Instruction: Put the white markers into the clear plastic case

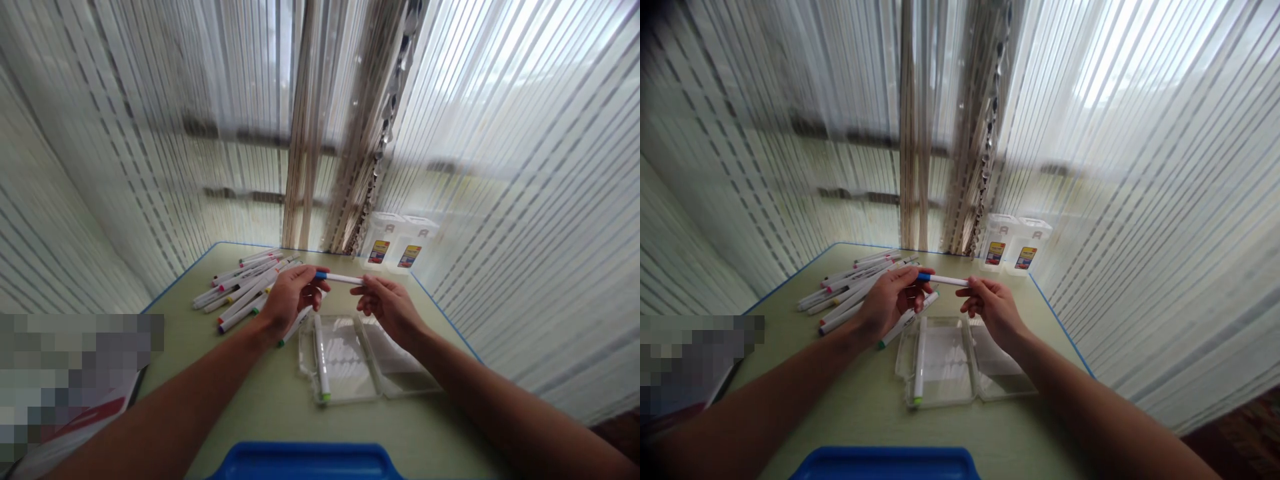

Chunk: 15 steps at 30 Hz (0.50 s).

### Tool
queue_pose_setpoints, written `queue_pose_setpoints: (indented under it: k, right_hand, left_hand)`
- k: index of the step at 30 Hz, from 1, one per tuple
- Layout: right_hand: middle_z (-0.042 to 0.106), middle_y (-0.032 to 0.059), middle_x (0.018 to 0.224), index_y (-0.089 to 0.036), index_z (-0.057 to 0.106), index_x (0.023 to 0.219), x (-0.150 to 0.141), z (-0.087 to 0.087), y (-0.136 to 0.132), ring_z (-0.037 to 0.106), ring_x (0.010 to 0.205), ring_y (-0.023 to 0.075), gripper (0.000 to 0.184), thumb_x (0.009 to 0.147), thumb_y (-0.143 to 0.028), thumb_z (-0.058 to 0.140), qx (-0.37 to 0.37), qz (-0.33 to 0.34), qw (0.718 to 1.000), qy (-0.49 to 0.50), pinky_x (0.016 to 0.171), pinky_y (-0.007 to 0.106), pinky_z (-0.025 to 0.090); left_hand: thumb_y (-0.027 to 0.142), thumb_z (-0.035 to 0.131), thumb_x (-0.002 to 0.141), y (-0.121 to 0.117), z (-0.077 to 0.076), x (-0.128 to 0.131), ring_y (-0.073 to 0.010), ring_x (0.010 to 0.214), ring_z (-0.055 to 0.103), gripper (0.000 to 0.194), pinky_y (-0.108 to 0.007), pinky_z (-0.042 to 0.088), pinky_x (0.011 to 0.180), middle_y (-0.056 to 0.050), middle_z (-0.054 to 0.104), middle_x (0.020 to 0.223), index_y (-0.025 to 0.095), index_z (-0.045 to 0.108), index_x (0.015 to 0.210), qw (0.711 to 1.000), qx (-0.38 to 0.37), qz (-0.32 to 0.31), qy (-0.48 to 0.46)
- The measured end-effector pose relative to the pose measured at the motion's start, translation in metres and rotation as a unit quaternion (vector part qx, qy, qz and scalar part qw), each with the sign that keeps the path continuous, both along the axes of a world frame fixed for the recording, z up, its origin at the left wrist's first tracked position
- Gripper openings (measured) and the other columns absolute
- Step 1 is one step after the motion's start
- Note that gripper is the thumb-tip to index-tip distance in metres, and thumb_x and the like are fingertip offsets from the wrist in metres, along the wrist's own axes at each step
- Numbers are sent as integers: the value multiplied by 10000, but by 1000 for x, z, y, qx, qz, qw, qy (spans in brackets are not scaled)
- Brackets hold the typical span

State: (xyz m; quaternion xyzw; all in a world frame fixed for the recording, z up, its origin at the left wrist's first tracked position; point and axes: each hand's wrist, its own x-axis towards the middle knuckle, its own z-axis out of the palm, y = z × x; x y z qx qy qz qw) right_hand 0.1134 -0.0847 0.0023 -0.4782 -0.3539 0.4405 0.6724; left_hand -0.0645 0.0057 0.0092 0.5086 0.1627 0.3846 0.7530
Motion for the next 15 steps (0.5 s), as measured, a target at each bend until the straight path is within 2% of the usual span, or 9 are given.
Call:
queue_pose_setpoints:
  k: [8,15]
  right_hand:
    - [733,96,710,-119,649,733,2,1,2,645,479,109,233,844,-323,670,-45,-36,997,44,387,164,450]
    - [733,98,704,-115,659,751,4,0,3,668,507,117,236,902,-286,600,-76,-34,994,65,404,154,489]
  left_hand:
    - [330,635,813,-6,3,-1,-107,504,532,355,-252,417,482,-109,686,798,89,669,1071,998,21,-52,-14]
    - [324,654,809,-8,4,-3,-96,532,544,389,-249,436,501,-112,689,885,127,657,1144,994,81,-73,8]
